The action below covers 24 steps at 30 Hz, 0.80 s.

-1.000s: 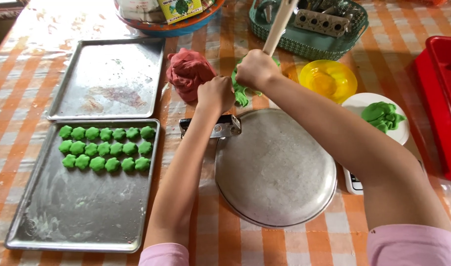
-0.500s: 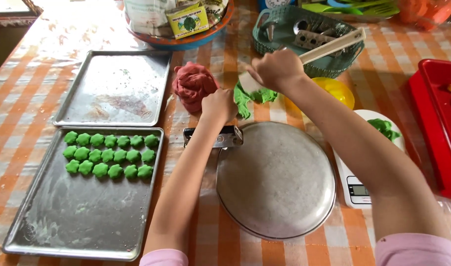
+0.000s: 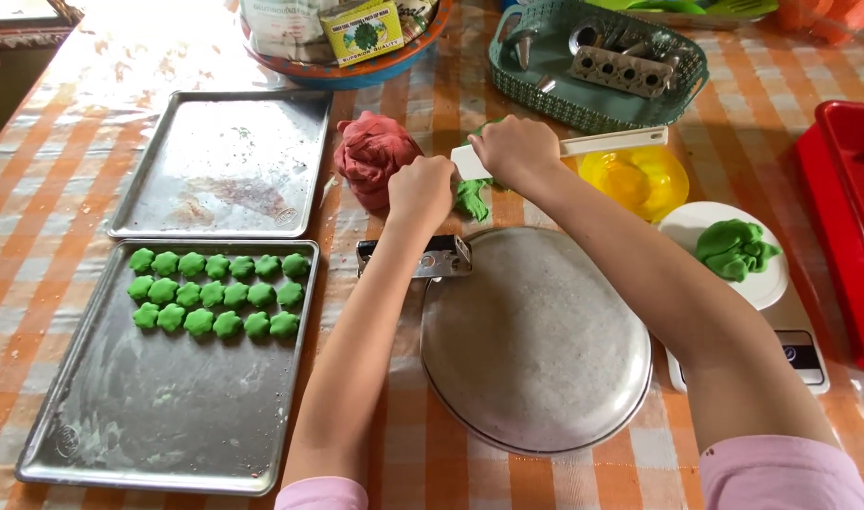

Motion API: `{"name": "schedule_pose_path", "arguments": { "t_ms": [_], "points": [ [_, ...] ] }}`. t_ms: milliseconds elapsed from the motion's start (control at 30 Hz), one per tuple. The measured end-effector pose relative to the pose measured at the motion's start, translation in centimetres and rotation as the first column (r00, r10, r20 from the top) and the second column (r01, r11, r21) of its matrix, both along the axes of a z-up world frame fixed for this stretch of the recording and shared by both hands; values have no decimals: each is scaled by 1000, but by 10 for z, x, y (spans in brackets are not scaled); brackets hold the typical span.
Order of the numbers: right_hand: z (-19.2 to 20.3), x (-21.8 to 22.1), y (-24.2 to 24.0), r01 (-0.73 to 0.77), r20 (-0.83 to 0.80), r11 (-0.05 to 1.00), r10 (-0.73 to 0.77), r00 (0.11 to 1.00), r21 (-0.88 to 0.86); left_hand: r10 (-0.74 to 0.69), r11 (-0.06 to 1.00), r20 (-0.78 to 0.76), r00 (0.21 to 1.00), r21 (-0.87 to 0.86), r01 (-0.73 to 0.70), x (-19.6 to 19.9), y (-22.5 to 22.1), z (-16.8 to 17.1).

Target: Rolling small pieces of green dough into balls and kneading a larger piece of dough on a metal plate.

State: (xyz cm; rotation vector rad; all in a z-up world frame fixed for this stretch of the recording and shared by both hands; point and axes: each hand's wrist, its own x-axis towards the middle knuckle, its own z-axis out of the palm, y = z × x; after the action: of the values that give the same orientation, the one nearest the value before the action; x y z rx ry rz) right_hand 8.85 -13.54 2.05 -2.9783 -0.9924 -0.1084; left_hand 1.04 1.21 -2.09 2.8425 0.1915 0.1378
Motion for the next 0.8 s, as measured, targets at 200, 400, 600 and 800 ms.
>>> {"name": "schedule_pose_path", "arguments": {
  "t_ms": [200, 400, 600, 800],
  "points": [
    [19, 14, -4, -39, 276, 991, 73, 958, -127, 3, 1000, 60, 998, -1, -3, 1, -4, -2],
    [35, 16, 34, -105, 293, 781, 351, 889, -615, 20, 999, 73, 997, -34, -18, -2, -1, 4],
    [6, 16, 67, -148, 272, 680, 470, 840, -718, 49, 998, -6, 999, -39, -49, -5, -4, 11],
    [16, 8, 66, -170, 136, 621, 415, 900, -766, 36, 998, 55, 998, -55, -33, -8, -4, 10]
  ]
}}
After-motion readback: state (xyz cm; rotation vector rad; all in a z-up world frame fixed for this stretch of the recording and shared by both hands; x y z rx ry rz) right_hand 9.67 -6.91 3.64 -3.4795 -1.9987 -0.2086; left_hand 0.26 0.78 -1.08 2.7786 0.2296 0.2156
